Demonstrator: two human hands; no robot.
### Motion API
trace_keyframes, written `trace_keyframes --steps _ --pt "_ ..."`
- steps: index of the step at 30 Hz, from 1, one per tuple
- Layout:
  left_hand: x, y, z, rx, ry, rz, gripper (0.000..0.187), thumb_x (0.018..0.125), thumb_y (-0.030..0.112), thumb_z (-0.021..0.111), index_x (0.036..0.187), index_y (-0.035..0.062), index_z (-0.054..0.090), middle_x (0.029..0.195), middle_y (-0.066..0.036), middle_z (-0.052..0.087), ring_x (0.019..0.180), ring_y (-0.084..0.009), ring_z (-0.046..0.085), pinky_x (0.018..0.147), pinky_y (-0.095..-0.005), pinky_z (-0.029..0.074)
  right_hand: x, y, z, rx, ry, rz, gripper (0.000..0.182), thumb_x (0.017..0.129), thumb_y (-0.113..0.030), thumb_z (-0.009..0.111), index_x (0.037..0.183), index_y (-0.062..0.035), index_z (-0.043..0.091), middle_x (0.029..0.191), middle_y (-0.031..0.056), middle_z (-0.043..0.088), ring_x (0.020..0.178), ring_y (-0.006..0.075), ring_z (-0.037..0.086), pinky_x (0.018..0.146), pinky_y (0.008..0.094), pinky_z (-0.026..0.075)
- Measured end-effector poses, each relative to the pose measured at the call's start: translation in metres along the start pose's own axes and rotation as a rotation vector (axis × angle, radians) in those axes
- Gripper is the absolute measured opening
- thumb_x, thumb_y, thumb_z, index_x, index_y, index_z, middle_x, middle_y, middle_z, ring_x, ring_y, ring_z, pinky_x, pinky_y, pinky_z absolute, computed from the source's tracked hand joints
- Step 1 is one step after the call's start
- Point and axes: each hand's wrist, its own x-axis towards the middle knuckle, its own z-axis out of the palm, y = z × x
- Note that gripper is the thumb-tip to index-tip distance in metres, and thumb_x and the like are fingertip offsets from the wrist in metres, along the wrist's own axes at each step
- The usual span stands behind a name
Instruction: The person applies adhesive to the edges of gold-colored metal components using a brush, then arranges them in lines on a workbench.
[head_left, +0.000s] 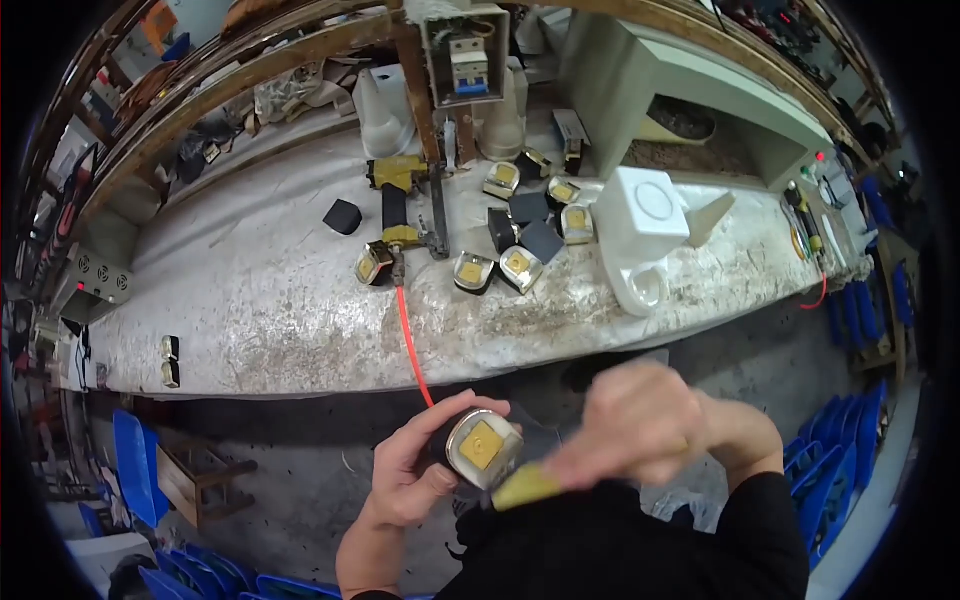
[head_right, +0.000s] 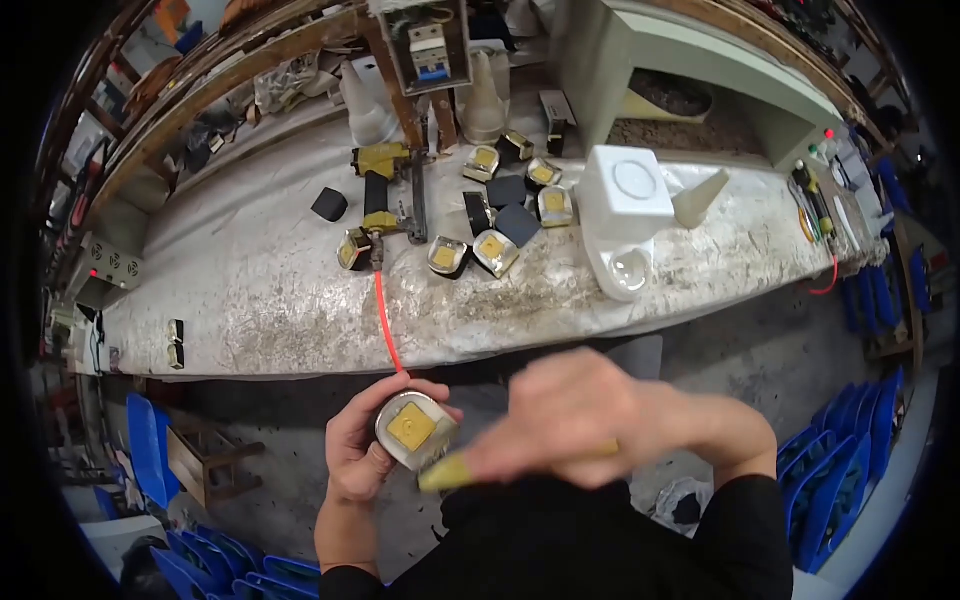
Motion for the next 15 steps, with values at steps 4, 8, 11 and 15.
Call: trace_keyframes --steps 4,8,11,15 --pt "-0.007 0.003 -0.001 -0.025 0.038 -0.048 0.07 0.094 0.03 0.071 0.147 -0.0048 0.042 0.137 -0.032 0.055 0.118 -0.0397 0.063 0.102 -0.0462 0.052 0.0 0.014 -0.001 -0.023 -0.022 0.012 0.024 0.085 0.003 0.058 0.098 -0.0035 0.078 0.102 0.0068 0.078 0.063 0.0141 0.057 0.058 0.0241 0.046" --pt "0.002 0.004 -0.008 -0.017 0.054 -0.022 0.069 0.094 0.03 0.071 0.147 -0.0042 0.042 0.136 -0.032 0.056 0.118 -0.038 0.063 0.102 -0.0443 0.052 0.017 0.024 -0.023 -0.099 -0.059 -0.014 0.025 0.085 0.004 0.058 0.099 -0.0033 0.078 0.103 0.0062 0.078 0.062 0.0142 0.056 0.059 0.0252 0.045" --pt "-0.002 0.003 -0.011 0.041 0.028 -0.057 0.07 0.095 0.032 0.07 0.147 -0.0033 0.043 0.137 -0.032 0.056 0.117 -0.0357 0.063 0.101 -0.0421 0.052 0.01 0.024 -0.022 -0.162 -0.047 -0.028 0.025 0.084 0.004 0.059 0.099 -0.0029 0.078 0.105 0.006 0.078 0.061 0.0138 0.055 0.059 0.0263 0.045" --pt "0.006 0.012 -0.041 0.215 0.104 -0.014 0.054 0.093 0.013 0.063 0.143 -0.0023 0.05 0.136 -0.022 0.058 0.117 -0.0278 0.061 0.099 -0.0352 0.05 -0.004 0.024 -0.018 -0.011 0.014 0.057 0.024 0.08 0.006 0.066 0.1 -0.0007 0.078 0.099 0.0083 0.078 0.061 0.0148 0.055 0.059 0.0247 0.046"
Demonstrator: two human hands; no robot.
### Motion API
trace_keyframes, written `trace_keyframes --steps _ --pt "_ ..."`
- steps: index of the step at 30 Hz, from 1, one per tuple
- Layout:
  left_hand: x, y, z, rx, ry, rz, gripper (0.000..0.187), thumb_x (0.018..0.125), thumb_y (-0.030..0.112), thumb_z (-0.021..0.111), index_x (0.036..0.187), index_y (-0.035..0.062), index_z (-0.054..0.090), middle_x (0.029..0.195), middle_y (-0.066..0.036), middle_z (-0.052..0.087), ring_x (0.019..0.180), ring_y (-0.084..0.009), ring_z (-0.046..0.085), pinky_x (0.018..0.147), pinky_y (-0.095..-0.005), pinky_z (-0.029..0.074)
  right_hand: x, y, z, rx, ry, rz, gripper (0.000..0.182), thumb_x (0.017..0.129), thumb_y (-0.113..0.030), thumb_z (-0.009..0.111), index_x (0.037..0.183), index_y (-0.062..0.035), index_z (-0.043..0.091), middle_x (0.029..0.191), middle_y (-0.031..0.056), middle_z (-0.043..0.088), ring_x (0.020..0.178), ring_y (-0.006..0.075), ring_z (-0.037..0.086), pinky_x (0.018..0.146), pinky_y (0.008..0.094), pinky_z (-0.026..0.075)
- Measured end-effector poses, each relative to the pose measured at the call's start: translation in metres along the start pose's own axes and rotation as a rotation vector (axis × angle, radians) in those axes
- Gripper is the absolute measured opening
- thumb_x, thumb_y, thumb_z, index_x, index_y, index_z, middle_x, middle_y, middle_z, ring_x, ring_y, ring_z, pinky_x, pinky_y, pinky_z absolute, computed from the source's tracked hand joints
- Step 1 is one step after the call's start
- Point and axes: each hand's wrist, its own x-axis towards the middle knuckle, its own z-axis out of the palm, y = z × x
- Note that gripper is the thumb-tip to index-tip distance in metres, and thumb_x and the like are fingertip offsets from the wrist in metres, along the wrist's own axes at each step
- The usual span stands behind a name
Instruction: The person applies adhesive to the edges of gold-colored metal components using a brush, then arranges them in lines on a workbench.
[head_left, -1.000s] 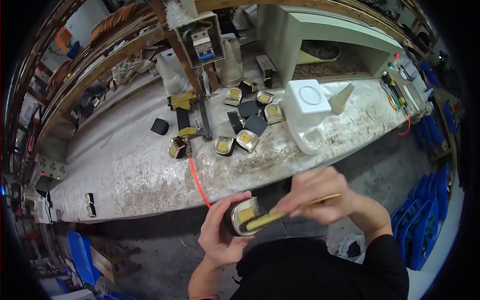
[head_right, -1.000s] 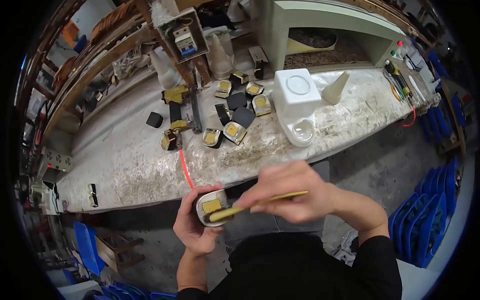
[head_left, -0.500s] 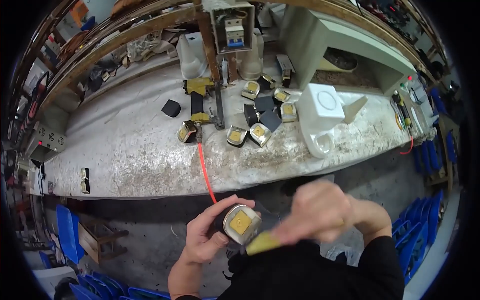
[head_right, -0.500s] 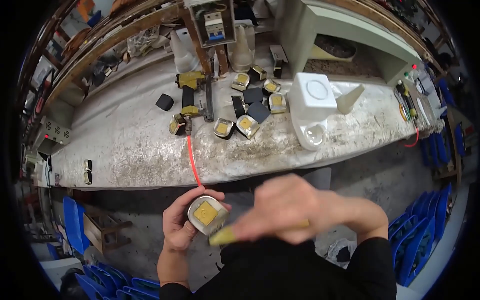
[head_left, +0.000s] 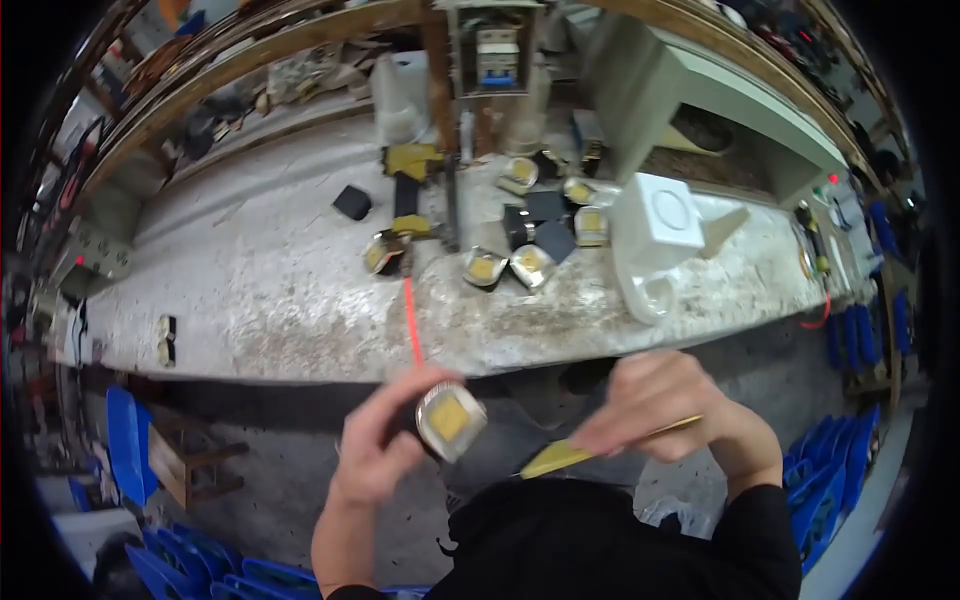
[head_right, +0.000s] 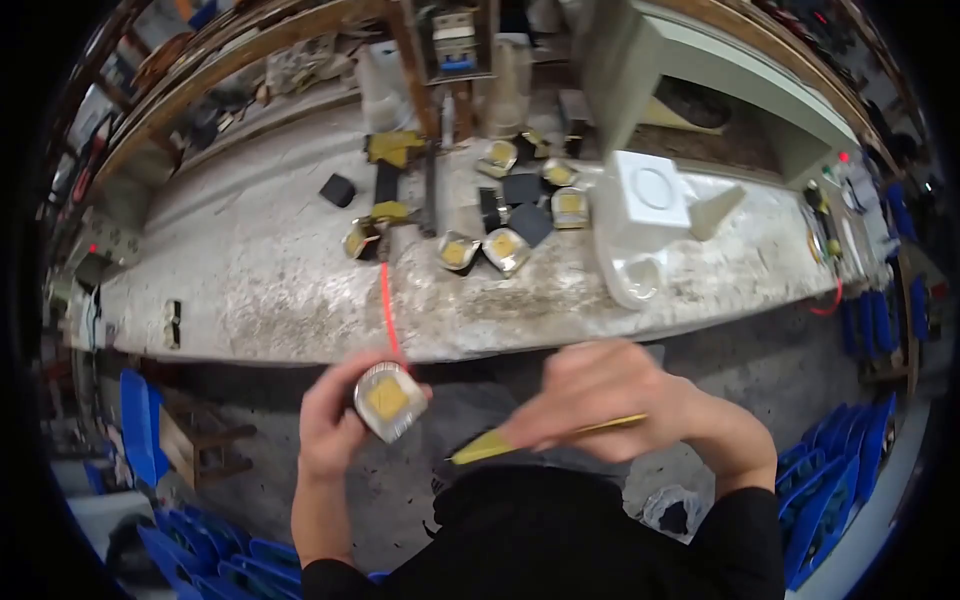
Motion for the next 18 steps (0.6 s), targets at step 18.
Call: trace_keyframes --steps 18 --pt "0.047 -0.067 -0.169 1.379 0.794 0.016 0.083 0.076 0.018 0.073 0.145 -0.008 0.037 0.123 -0.024 0.055 0.111 -0.0368 0.054 0.101 -0.0437 0.044 -0.014 0.092 0.04 0.891 0.873 0.431 0.032 0.098 -0.011 0.062 0.128 -0.0023 0.056 0.102 0.0133 0.064 0.065 0.0119 0.051 0.058 0.021 0.042"
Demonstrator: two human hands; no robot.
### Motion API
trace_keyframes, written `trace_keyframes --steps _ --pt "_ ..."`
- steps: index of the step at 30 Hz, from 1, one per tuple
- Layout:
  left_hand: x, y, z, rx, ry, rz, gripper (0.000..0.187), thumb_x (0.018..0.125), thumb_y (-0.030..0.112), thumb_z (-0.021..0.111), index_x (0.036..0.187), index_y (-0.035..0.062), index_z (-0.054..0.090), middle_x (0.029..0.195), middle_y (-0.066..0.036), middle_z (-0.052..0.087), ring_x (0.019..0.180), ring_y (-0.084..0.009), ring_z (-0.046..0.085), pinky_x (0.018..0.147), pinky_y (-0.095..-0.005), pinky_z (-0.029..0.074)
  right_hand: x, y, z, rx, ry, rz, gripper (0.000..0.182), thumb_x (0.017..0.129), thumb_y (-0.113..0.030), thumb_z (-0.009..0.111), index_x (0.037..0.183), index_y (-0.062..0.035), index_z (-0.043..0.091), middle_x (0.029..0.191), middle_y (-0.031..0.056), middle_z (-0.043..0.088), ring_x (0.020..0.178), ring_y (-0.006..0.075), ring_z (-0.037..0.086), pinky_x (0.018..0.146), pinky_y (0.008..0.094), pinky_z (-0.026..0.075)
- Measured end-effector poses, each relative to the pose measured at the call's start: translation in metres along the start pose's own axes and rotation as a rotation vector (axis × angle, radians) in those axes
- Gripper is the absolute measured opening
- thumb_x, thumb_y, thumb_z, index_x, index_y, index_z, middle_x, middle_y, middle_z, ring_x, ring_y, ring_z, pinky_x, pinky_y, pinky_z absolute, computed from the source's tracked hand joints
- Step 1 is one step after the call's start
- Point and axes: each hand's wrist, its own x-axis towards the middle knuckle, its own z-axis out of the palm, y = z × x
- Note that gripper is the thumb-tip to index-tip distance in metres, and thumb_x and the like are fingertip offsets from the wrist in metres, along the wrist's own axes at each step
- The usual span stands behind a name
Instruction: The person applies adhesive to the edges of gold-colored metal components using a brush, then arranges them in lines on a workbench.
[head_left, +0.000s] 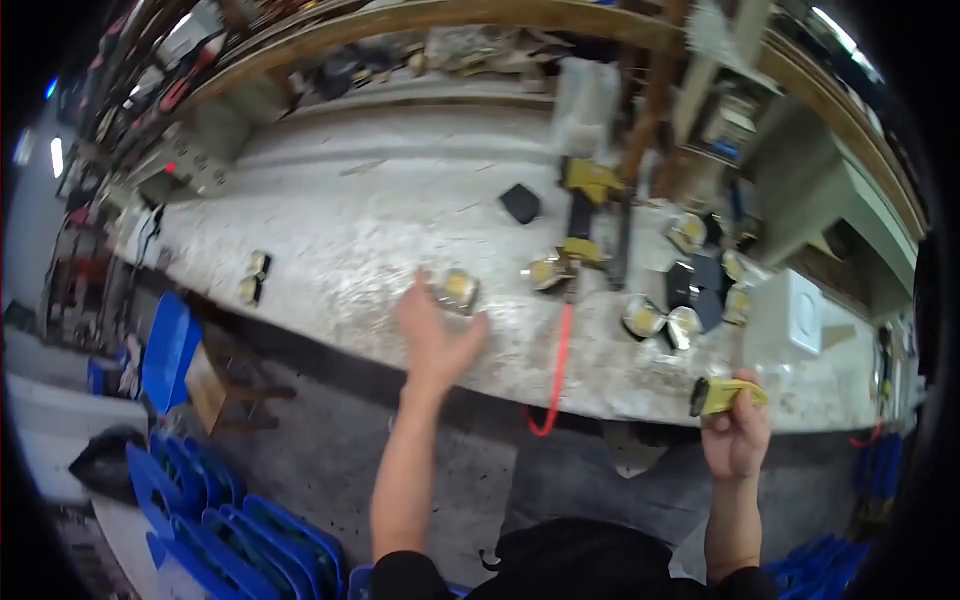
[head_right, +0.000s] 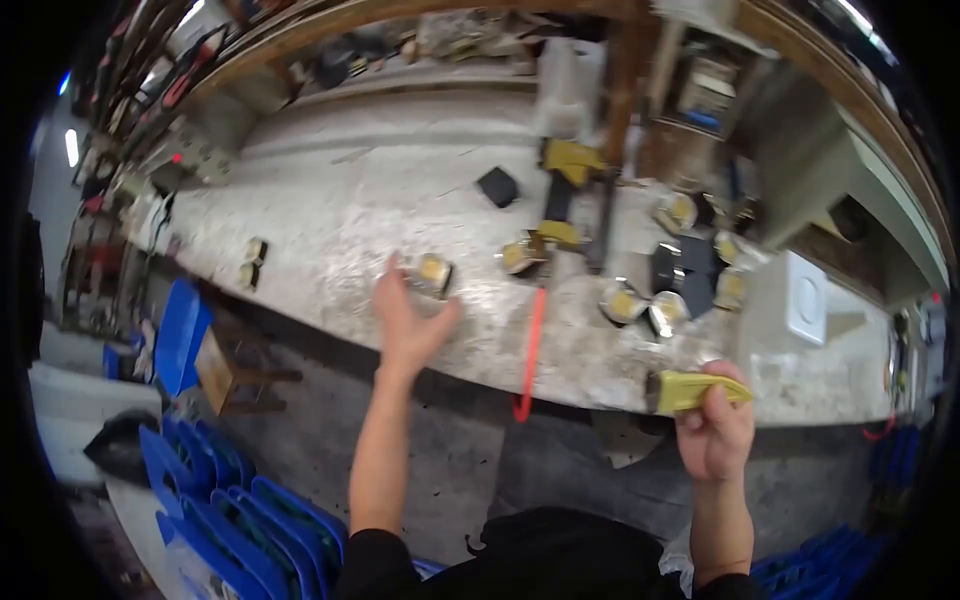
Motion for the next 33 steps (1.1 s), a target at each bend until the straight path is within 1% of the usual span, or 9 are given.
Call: trace_keyframes --steps 5,8,13,18,25,28,30,31,33 --pt "0.05 -0.05 -0.023 -0.141 0.196 -0.147 0.085 0.077 0.023 0.077 0.146 -0.0053 0.036 0.115 -0.021 0.058 0.107 -0.0329 0.054 0.099 -0.0436 0.043 0.021 0.017 0.011 -0.021 0.28 0.003 0.035 0.103 -0.014 0.056 0.137 -0.0049 0.051 0.097 0.008 0.063 0.065 0.0077 0.048 0.058 0.0186 0.04" --pt "0.133 -0.142 -0.086 0.134 0.322 -0.174 0.083 0.078 0.023 0.077 0.146 -0.0006 0.035 0.115 -0.018 0.06 0.109 -0.0321 0.054 0.1 -0.0436 0.042 0.028 0.022 -0.001 -0.047 0.219 -0.017 0.035 0.104 -0.015 0.055 0.138 -0.0051 0.05 0.093 0.0051 0.061 0.063 0.0062 0.046 0.057 0.0189 0.039" --pt "0.222 -0.268 -0.145 0.333 0.194 -0.531 0.092 0.074 0.023 0.079 0.15 0.0059 0.031 0.121 -0.023 0.059 0.114 -0.0399 0.053 0.107 -0.0537 0.033 0.038 0.032 0.003 -0.07 0.093 0.033 0.034 0.105 -0.017 0.053 0.137 -0.0045 0.051 0.091 0.0042 0.06 0.063 0.0061 0.045 0.058 0.0187 0.038" --pt "0.216 -0.305 -0.168 0.368 -0.06 -0.654 0.094 0.072 0.024 0.078 0.152 0.0092 0.03 0.126 -0.025 0.058 0.119 -0.0414 0.052 0.109 -0.0545 0.032 0.037 0.03 -0.001 -0.054 0.216 0.005 0.036 0.106 -0.017 0.051 0.14 -0.0039 0.049 0.092 0.0039 0.06 0.062 0.0058 0.045 0.059 0.0188 0.038" --pt "0.214 -0.337 -0.175 0.366 -0.135 -0.656 0.097 0.069 0.029 0.08 0.153 0.0125 0.034 0.13 -0.025 0.059 0.12 -0.0443 0.053 0.105 -0.0552 0.039 0.045 0.017 0.008 -0.065 0.261 -0.059 0.04 0.108 -0.016 0.048 0.147 -0.0063 0.046 0.101 0.0069 0.064 0.063 0.006 0.046 0.059 0.0212 0.039" --pt "0.208 -0.331 -0.181 0.473 -0.09 -0.568 0.092 0.071 0.031 0.081 0.15 0.009 0.041 0.129 -0.026 0.06 0.117 -0.0446 0.056 0.103 -0.0499 0.044 0.042 0.002 -0.006 0.052 0.138 -0.052 0.04 0.107 -0.016 0.046 0.146 -0.0074 0.048 0.115 0.0116 0.066 0.064 0.0073 0.047 0.06 0.0221 0.04" --pt "0.219 -0.335 -0.166 0.555 0.128 -0.168 0.084 0.075 0.028 0.081 0.148 0.0066 0.046 0.129 -0.027 0.06 0.117 -0.043 0.058 0.1 -0.0451 0.047 0.031 -0.005 -0.007 0.181 0.171 -0.052 0.041 0.106 -0.015 0.046 0.146 -0.0077 0.047 0.125 0.0151 0.064 0.065 0.0084 0.048 0.06 0.0224 0.039" --pt "0.208 -0.269 -0.147 0.392 0.349 0.203 0.073 0.081 0.02 0.078 0.146 0.0061 0.049 0.131 -0.022 0.061 0.119 -0.0374 0.059 0.096 -0.0464 0.049 0.036 -0.012 0.012 0.209 0.059 -0.052 0.043 0.104 -0.014 0.047 0.146 -0.0071 0.048 0.124 0.0152 0.065 0.066 0.0093 0.049 0.059 0.0228 0.039" --pt "0.197 -0.13 -0.105 -0.069 0.087 0.053 0.066 0.084 0.011 0.075 0.146 0.007 0.05 0.133 -0.016 0.062 0.12 -0.0311 0.06 0.097 -0.0442 0.05 0.014 -0.023 0.022 0.214 0.143 -0.139 0.042 0.104 -0.014 0.047 0.145 -0.0067 0.049 0.12 0.0151 0.065 0.065 0.0094 0.048 0.058 0.0232 0.038"
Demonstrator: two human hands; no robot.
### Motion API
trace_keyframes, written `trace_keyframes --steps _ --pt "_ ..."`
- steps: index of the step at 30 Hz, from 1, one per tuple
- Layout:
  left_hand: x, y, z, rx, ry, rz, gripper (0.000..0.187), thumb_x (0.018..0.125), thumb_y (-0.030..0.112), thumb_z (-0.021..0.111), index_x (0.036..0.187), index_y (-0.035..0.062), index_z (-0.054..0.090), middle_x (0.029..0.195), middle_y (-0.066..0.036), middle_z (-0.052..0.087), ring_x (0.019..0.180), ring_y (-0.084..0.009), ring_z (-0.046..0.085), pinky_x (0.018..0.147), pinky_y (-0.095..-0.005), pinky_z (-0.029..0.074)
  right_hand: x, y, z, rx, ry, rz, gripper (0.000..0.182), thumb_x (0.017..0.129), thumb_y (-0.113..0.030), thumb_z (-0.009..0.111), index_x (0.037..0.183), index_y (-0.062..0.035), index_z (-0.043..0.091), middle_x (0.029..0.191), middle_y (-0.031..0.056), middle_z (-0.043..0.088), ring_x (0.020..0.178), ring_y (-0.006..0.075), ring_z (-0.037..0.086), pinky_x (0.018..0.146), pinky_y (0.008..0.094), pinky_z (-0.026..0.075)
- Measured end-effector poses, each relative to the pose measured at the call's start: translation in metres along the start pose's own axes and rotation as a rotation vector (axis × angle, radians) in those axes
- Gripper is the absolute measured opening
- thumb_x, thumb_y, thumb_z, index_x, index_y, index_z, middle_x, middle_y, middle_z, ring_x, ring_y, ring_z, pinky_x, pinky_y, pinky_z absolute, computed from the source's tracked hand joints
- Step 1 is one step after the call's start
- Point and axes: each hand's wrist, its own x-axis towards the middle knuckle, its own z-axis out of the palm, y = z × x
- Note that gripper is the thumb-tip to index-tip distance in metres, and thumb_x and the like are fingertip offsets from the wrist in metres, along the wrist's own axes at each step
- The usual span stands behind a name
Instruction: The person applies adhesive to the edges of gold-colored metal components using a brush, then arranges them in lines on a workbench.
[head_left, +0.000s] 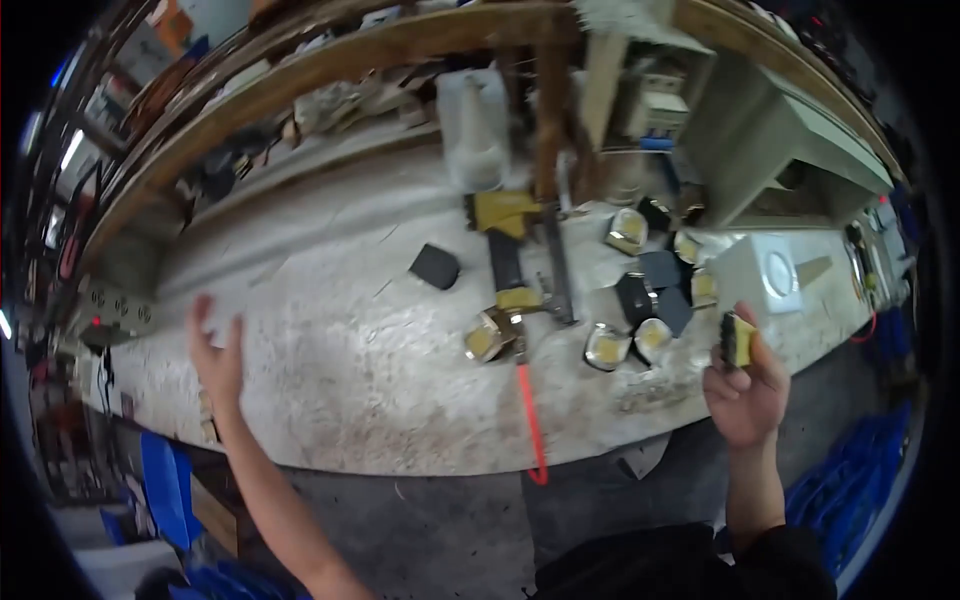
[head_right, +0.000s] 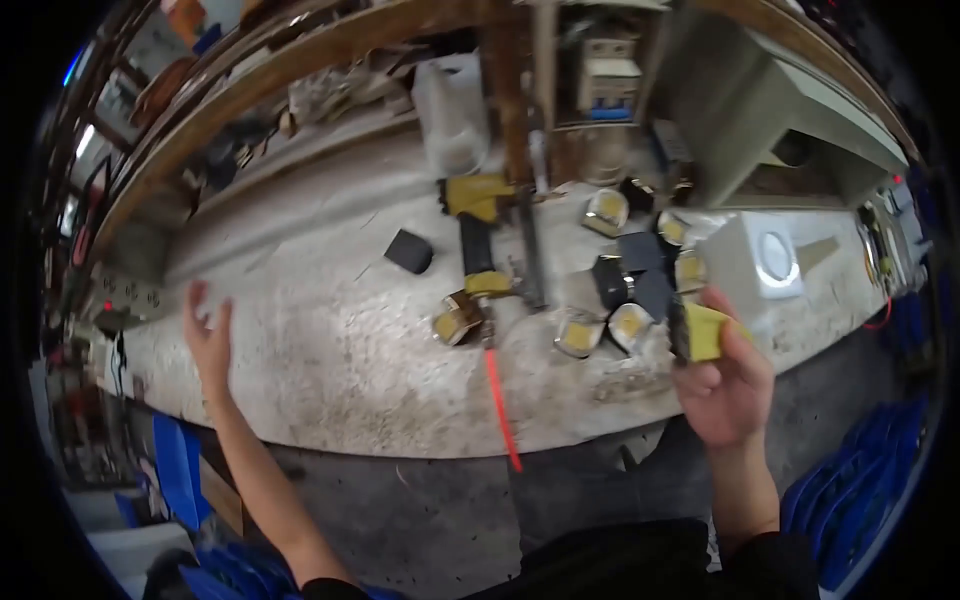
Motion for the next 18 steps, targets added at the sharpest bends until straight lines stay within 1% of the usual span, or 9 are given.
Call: trace_keyframes --steps 1,2,4,5,7,10,12,15,18 --pt "-0.01 0.047 0.028 -0.307 -0.185 0.015 0.062 0.086 0.005 0.072 0.144 0.0063 0.051 0.135 -0.011 0.062 0.121 -0.0264 0.06 0.1 -0.0416 0.05 0.001 -0.003 0.004 0.025 0.016 0.006 0.041 0.104 -0.014 0.046 0.144 -0.0062 0.05 0.117 0.0149 0.065 0.064 0.0095 0.047 0.058 0.0236 0.038" --pt "-0.018 0.09 0.055 -0.364 -0.381 0.09 0.061 0.086 0.002 0.071 0.143 0.0082 0.053 0.137 -0.01 0.061 0.121 -0.025 0.06 0.102 -0.0402 0.05 0.003 -0.003 0.008 0.057 0.028 0.03 0.041 0.104 -0.014 0.046 0.143 -0.0058 0.05 0.113 0.0147 0.066 0.063 0.0097 0.047 0.057 0.0239 0.038" --pt "-0.032 0.153 0.104 -0.224 -0.61 0.197 0.064 0.082 -0.005 0.066 0.143 0.0121 0.055 0.139 -0.008 0.06 0.13 -0.0252 0.053 0.111 -0.0389 0.044 0.013 -0.003 0.012 0.133 0.034 0.097 0.039 0.104 -0.013 0.045 0.141 -0.0049 0.052 0.107 0.0144 0.067 0.061 0.01 0.046 0.056 0.0247 0.037" --pt "-0.035 0.158 0.133 -0.275 -0.635 0.354 0.066 0.078 -0.006 0.063 0.141 0.0119 0.057 0.14 -0.01 0.06 0.133 -0.0297 0.05 0.114 -0.04 0.041 0.017 -0.006 0.013 0.176 0.034 0.123 0.038 0.104 -0.013 0.044 0.14 -0.0044 0.053 0.103 0.0143 0.067 0.06 0.0101 0.045 0.056 0.0251 0.037" --pt "-0.036 0.152 0.18 -0.006 -0.715 0.552 0.067 0.074 -0.005 0.06 0.139 0.0118 0.058 0.14 -0.012 0.06 0.13 -0.0349 0.051 0.111 -0.0413 0.043 0.012 -0.017 0.012 0.062 0.076 0.103 0.035 0.101 -0.01 0.047 0.134 -0.0044 0.058 0.101 0.0148 0.067 0.059 0.0118 0.044 0.055 0.0247 0.036" --pt "-0.033 0.172 0.171 0.141 -0.662 0.469 0.054 0.074 -0.001 0.065 0.128 0.0068 0.062 0.127 -0.013 0.064 0.122 -0.0366 0.054 0.105 -0.0436 0.045 0.003 -0.033 -0.011 0.104 0.019 0.067 0.033 0.095 -0.005 0.054 0.126 0.0016 0.064 0.093 0.0158 0.065 0.064 0.0145 0.047 0.057 0.0251 0.039" --pt "-0.047 0.171 0.153 -0.058 -0.436 0.384 0.05 0.074 0.003 0.074 0.123 0.0031 0.062 0.122 -0.013 0.065 0.115 -0.0344 0.058 0.1 -0.0432 0.048 0.005 -0.041 -0.011 0.078 -0.011 -0.008 0.033 0.094 -0.005 0.055 0.125 0.0024 0.064 0.092 0.0156 0.065 0.064 0.0146 0.047 0.057 0.025 0.039" --pt "-0.095 0.199 0.118 -0.57 -0.345 0.043 0.058 0.071 0.004 0.081 0.124 0.0037 0.059 0.121 -0.017 0.064 0.106 -0.0324 0.064 0.093 -0.0398 0.054 -0.01 -0.051 -0.019 -0.066 0.102 -0.069 0.032 0.091 -0.002 0.057 0.122 0.0048 0.066 0.089 0.0149 0.065 0.064 0.0151 0.049 0.057 0.0248 0.04" --pt "-0.168 0.274 0.093 -0.754 -0.295 0.065 0.063 0.071 0.005 0.081 0.128 0.0055 0.056 0.122 -0.017 0.063 0.107 -0.0327 0.064 0.095 -0.04 0.054 -0.023 -0.066 -0.007 -0.195 0.095 -0.061 0.031 0.089 0.0 0.059 0.118 0.006 0.067 0.085 0.0125 0.065 0.062 0.015 0.052 0.056 0.0227 0.042"
